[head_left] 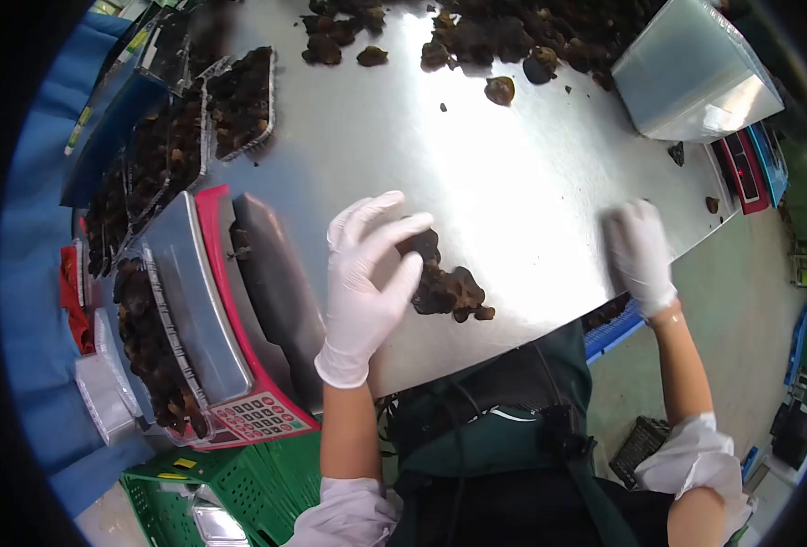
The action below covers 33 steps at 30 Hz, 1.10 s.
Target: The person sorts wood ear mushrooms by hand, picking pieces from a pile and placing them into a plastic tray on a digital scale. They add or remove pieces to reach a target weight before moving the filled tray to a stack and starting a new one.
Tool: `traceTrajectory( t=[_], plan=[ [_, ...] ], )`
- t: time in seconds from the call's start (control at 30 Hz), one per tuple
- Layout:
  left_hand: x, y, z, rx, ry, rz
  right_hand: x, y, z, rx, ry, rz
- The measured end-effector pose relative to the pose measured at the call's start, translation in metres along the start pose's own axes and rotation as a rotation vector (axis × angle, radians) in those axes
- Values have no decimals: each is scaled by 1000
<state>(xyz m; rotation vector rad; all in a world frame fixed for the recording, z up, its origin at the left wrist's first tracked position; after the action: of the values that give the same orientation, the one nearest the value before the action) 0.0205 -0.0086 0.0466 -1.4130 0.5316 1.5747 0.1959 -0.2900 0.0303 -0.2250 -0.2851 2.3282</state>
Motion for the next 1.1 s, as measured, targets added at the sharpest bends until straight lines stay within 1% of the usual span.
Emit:
traceTrajectory(
  t=[0.03,0.07,0.1,0.17,0.2,0.23,0.3,0.37,0.4,0.43,0.47,0.5,0.57,0.63,0.67,0.7,0.73,0.77,0.8,0.9,0.93,0.97,1.03,1.07,1.1],
  plan=[
    [-9,3,-8,103,-130,-28,-32,29,1,-76,-9,-95],
    [-13,7,-16,209,-264,-60,-62,57,1,-11,10,-212],
    [-11,8,-16,214,-263,-62,-88,81,3,45,28,-329],
    [-4,9,-22,324,-358,-66,-115,122,11,-73,-33,-460],
    [-4,9,-22,329,-348,-86,-129,143,6,-112,-53,-510],
    [-4,8,-21,323,-351,-112,-121,139,13,-138,-52,-515],
    [0,7,-17,305,-192,-49,-84,117,27,-182,-297,-441],
    [-1,5,-17,285,-167,-97,-31,76,32,62,-597,-435],
    [3,4,-14,202,-38,-106,-3,62,20,144,-908,-451],
    [7,4,-11,122,93,-111,28,44,2,252,-1174,-332],
    [5,4,-9,81,48,-161,62,11,7,268,-1087,-101],
    [7,6,-9,94,38,-186,93,-21,6,224,-1089,93],
    [17,4,0,-3,33,-115,144,-83,-10,58,-887,260],
    [21,6,2,-91,99,-47,188,-139,-41,11,-530,281],
    [24,7,4,-115,167,-42,191,-155,-51,-19,-529,260],
    [29,7,5,-92,162,-59,194,-166,-63,4,-410,233],
    [36,9,9,-141,214,-37,193,-171,-66,38,-293,209],
    [43,10,15,-196,266,-12,188,-169,-67,31,-296,196],
    [42,11,14,-206,298,-17,170,-159,-66,62,-325,82],
    [30,12,14,-205,276,-58,92,-107,-48,173,-350,-191],
    [25,13,13,-216,285,-58,55,-87,-54,-50,-366,-270],
    [15,11,12,-230,311,-83,18,-65,-75,-77,-156,-352],
    [-6,12,6,-245,343,-98,-35,-26,-42,94,-51,-535],
    [-20,9,-9,-126,590,-72,-41,-14,-25,96,-44,-539],
    [-37,8,-27,2,835,-45,-37,0,-5,10,-136,-466]
  ],
)
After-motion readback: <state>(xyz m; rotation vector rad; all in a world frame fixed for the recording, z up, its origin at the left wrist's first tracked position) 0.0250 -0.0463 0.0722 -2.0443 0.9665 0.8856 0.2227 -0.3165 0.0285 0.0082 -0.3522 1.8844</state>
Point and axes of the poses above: each hand's wrist, its own y-axis away from the middle knuckle, its own z-axis out of the back of the hand, x = y × z, the point moved 6 cm from there along -y, towards the middle knuckle, and after that the axes turned 15 degrees about y, right-handed, at the moved point
